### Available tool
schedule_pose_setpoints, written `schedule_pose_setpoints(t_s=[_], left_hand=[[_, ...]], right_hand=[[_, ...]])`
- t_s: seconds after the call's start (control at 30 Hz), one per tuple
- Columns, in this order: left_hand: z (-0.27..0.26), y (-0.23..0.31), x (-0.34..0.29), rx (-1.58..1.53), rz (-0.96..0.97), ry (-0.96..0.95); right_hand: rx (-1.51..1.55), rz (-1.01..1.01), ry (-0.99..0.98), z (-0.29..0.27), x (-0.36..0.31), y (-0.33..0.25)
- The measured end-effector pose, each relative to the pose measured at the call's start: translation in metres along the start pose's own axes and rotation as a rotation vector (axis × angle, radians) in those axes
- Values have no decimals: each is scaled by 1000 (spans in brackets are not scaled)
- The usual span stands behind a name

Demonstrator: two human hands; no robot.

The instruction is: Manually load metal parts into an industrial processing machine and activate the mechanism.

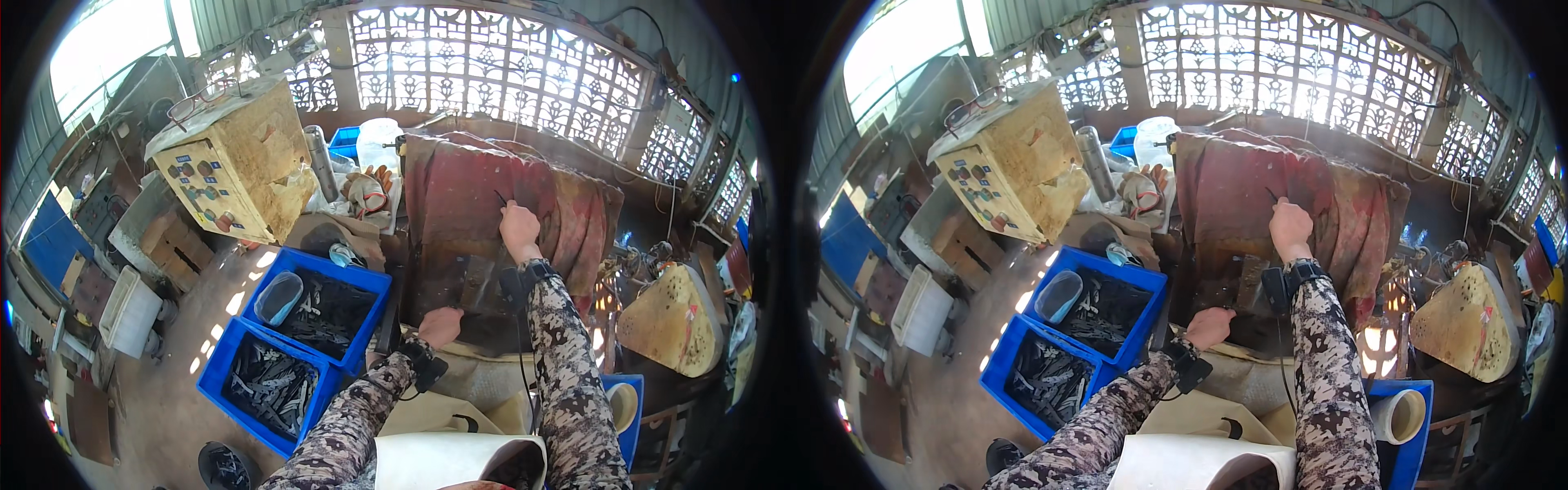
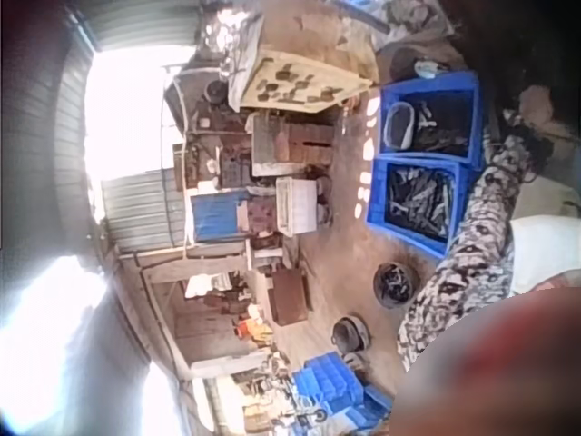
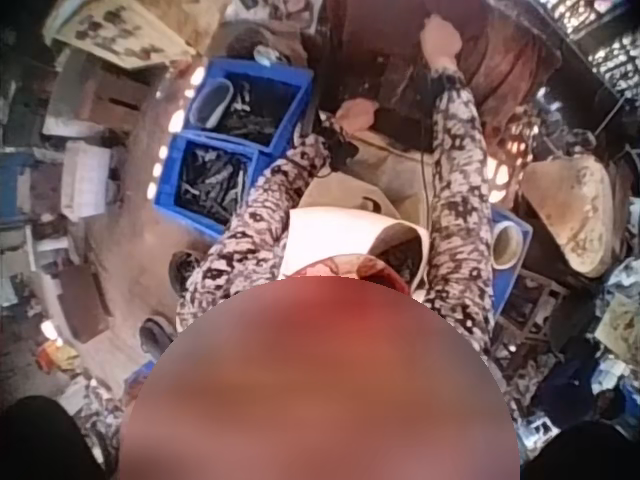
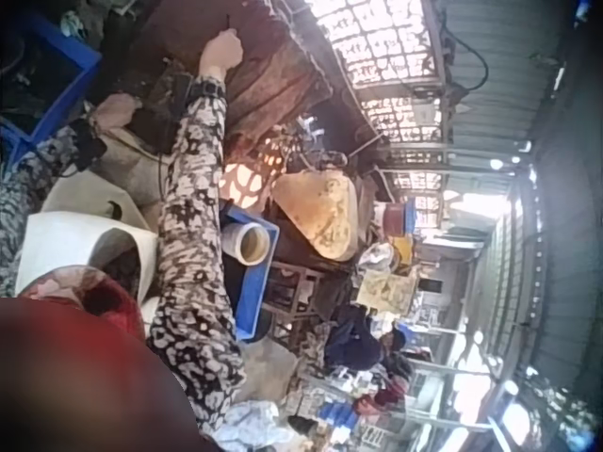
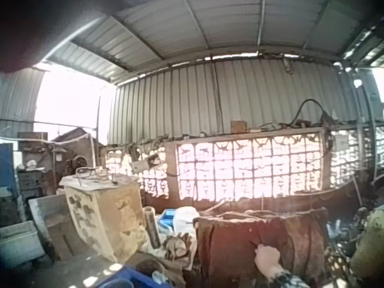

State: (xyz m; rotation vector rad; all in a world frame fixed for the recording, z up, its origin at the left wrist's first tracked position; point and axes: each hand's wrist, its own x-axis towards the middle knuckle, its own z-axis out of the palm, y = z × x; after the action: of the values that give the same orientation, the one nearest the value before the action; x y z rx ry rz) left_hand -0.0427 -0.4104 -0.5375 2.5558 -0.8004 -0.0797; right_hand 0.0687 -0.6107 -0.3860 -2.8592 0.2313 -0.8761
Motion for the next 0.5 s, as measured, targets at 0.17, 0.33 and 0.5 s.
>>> schedule_pose_setpoints(t_s=[0.17,0.33,0.5], left_hand=[[-13,5,-3,8,-19,1],[-18,7,-4,-112,-72,176],[-6,-11,4,-282,142,587]], right_hand=[[43,52,-58,-1,4,-1],[89,14,-72,-17,-4,-2],[192,10,-65,-55,-81,5]])
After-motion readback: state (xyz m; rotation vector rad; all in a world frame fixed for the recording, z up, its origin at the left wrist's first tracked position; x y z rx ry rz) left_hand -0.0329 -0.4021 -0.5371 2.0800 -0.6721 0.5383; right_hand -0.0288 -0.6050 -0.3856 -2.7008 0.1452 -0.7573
